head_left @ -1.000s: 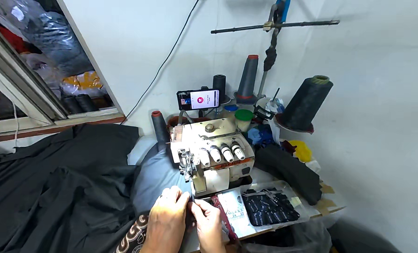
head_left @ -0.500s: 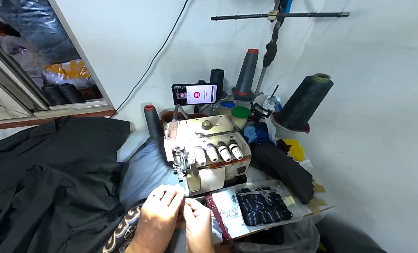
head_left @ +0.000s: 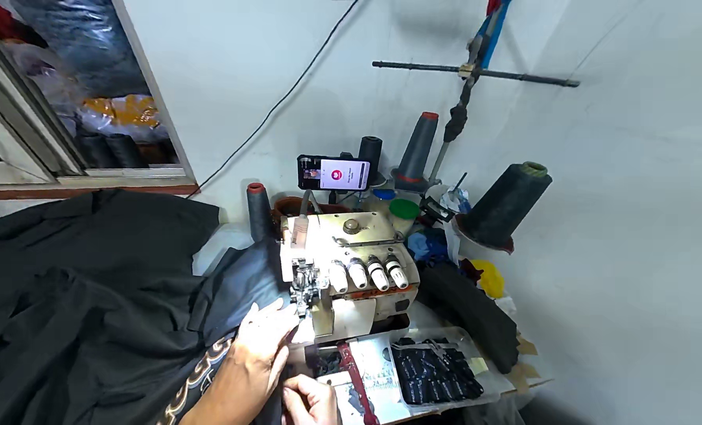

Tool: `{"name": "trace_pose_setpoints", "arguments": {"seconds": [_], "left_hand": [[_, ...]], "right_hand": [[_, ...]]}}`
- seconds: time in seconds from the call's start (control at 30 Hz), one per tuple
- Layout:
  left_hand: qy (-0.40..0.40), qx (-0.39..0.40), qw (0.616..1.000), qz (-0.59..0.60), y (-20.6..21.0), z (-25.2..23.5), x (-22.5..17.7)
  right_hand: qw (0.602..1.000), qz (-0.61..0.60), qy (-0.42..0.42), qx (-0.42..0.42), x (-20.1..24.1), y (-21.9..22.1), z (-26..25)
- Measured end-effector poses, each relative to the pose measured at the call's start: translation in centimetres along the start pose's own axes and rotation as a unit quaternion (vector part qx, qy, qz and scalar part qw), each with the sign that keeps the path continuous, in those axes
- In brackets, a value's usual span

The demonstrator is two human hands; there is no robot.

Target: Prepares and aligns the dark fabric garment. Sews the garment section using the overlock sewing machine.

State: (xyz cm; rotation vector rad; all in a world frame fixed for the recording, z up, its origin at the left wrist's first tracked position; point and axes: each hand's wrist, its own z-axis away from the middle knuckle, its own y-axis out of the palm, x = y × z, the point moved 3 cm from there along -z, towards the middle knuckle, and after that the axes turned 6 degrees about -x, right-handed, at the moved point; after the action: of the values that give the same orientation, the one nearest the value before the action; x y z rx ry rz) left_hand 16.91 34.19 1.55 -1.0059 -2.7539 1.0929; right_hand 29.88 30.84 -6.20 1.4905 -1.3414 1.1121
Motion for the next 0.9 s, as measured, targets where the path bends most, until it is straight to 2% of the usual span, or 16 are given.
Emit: {"name": "trace_pose_setpoints", "arguments": {"seconds": [0.13, 0.3, 0.43, 0.5, 0.63, 0.77, 0.9], "left_hand": [[-0.037, -0.006, 0.999, 0.021, 0.0, -0.7, 0.9], [-0.129, 0.046, 0.989, 0.046, 0.2, -3.0, 2.5], [-0.208, -0.004, 0.975, 0.074, 0.1, -3.2, 3.5], [-0.212, -0.047, 0.975, 0.052, -0.3, -2.4, 3.4], [-0.236, -0.076, 0.968, 0.039, -1.8, -0.3, 2.7], [-0.23, -0.148, 0.959, 0.068, -3.0, 3.2, 1.9], [-0.25, -0.157, 0.948, 0.117, -3.9, 6.6, -0.4]], "right_hand": [[0.999, 0.014, -0.038, -0.009, 0.0, 0.1, 0.3], [0.996, 0.05, -0.075, -0.024, -0.1, 0.2, 0.4], [0.997, 0.047, -0.065, -0.022, -0.1, 0.1, 0.6], [0.997, 0.045, -0.066, -0.019, 0.0, 0.1, 0.6], [0.996, 0.044, -0.071, -0.007, -0.1, 0.2, 0.6], [0.999, 0.011, -0.031, 0.0, -0.2, 0.7, 0.8], [1.0, 0.001, 0.006, -0.018, 0.5, 1.5, 0.7]]}}
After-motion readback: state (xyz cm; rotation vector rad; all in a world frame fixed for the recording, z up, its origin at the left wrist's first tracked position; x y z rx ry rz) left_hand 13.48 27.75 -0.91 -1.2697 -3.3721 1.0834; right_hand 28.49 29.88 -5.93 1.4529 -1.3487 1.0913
